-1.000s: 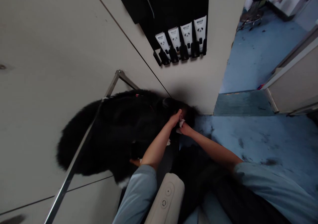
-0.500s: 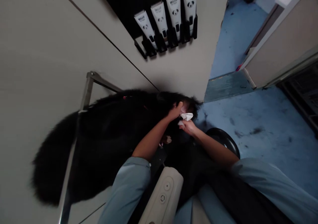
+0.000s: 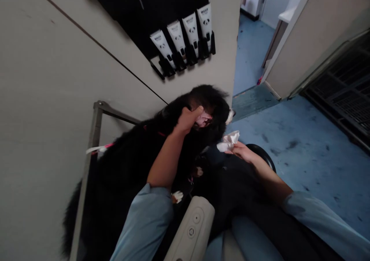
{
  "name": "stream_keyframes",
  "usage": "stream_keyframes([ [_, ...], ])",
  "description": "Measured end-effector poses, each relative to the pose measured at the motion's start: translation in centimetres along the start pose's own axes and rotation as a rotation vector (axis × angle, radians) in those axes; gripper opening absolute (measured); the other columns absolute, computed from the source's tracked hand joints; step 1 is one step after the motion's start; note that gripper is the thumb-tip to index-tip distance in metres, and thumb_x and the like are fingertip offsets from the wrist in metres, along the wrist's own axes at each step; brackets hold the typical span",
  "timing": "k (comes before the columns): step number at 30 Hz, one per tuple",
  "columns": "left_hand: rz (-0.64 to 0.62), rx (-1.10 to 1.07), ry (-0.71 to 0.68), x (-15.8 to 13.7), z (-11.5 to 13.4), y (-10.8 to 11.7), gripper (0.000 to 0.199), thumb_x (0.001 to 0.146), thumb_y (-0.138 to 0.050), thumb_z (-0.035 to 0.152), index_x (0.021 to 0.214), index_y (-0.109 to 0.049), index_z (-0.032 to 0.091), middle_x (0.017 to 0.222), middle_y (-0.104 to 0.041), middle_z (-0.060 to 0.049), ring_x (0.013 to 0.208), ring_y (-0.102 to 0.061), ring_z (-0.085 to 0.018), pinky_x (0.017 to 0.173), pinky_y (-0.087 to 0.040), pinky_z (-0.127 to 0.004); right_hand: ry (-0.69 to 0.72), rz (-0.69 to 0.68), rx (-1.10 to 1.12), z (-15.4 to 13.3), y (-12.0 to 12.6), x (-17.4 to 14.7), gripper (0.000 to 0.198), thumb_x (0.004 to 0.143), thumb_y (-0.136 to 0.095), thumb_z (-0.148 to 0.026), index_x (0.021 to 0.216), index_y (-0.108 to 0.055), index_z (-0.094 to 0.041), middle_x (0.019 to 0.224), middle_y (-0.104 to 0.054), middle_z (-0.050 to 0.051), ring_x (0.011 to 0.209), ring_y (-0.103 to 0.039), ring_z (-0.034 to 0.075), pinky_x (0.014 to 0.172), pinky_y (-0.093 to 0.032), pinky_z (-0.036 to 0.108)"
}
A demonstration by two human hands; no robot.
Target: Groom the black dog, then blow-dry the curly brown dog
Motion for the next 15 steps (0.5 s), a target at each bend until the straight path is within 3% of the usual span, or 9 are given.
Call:
stream_keyframes([
  [2,-0.036,-0.081,-0.08,-1.2,2.1,1.0,0.04,0.068,-0.082,0.048,0.082,-0.071,0.012,0.072,-0.072,-0.007,0.078,-0.072,-0.025,0.072,-0.059,-0.033,0.122,-0.022,-0.351,-1.3,1.0,-1.5,0.018,0.076,-0.065,-0.037,0.084,-0.065,-0.02,0.076,-0.069,0.001,0.07,-0.061,0.017,0.07,-0.053,0.03],
  [4,-0.002,-0.15,-0.166,-2.9,3.9,2.1,0.044,0.069,-0.081,0.051,0.087,-0.072,0.012,0.077,-0.074,-0.007,0.083,-0.073,-0.026,0.075,-0.06,-0.035,0.279,-0.01,-0.665,-3.5,1.2,-2.5,0.025,0.086,-0.057,-0.04,0.074,-0.065,-0.02,0.065,-0.064,0.001,0.062,-0.056,0.016,0.064,-0.05,0.03],
  [6,0.076,-0.2,-0.236,-4.8,4.9,3.3,0.046,0.067,-0.082,0.051,0.091,-0.072,0.012,0.082,-0.075,-0.007,0.089,-0.073,-0.027,0.08,-0.06,-0.036,0.496,0.043,-0.871,-6.4,0.3,-2.9,0.03,0.089,-0.054,-0.038,0.069,-0.066,-0.021,0.066,-0.064,0.003,0.065,-0.058,0.018,0.067,-0.05,0.032],
  [8,0.149,-0.255,-0.277,-6.7,5.1,4.6,0.048,0.066,-0.082,0.051,0.093,-0.072,0.013,0.088,-0.075,-0.008,0.094,-0.073,-0.027,0.085,-0.059,-0.037,0.778,0.105,-0.946,-9.6,-2.0,-2.5,0.025,0.086,-0.06,-0.037,0.068,-0.069,-0.022,0.081,-0.07,0.007,0.083,-0.063,0.022,0.079,-0.051,0.037],
  [11,0.254,-0.353,-0.308,-9.2,4.5,7.1,0.052,0.065,-0.083,0.054,0.095,-0.072,0.014,0.095,-0.076,-0.009,0.097,-0.073,-0.028,0.087,-0.059,-0.038,1.067,0.157,-0.824,-12.9,-8.5,-0.2,0.022,0.083,-0.065,-0.038,0.067,-0.069,-0.023,0.088,-0.071,0.007,0.091,-0.065,0.023,0.086,-0.052,0.04],
  [13,0.367,-0.408,-0.353,-11.3,4.0,9.4,0.054,0.063,-0.083,0.054,0.097,-0.072,0.014,0.1,-0.076,-0.01,0.101,-0.072,-0.028,0.089,-0.058,-0.038,1.077,0.11,-0.706,-13.3,-14.5,1.7,0.021,0.085,-0.062,-0.04,0.076,-0.07,-0.023,0.082,-0.07,0.006,0.083,-0.066,0.022,0.083,-0.054,0.039],
  [15,0.513,-0.451,-0.409,-14.0,3.5,12.0,0.054,0.062,-0.084,0.054,0.098,-0.072,0.016,0.104,-0.076,-0.01,0.105,-0.071,-0.028,0.091,-0.058,-0.036,1.042,-0.025,-0.71,-12.2,-20.7,2.8,0.021,0.087,-0.059,-0.039,0.088,-0.072,-0.022,0.087,-0.072,0.008,0.087,-0.067,0.025,0.087,-0.054,0.041],
])
Point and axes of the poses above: each hand's wrist, its own x-axis towards the middle knuckle, its own y-axis out of the back of the hand, z = x × y, the point moved 1 cm from there along x, towards the middle knuckle
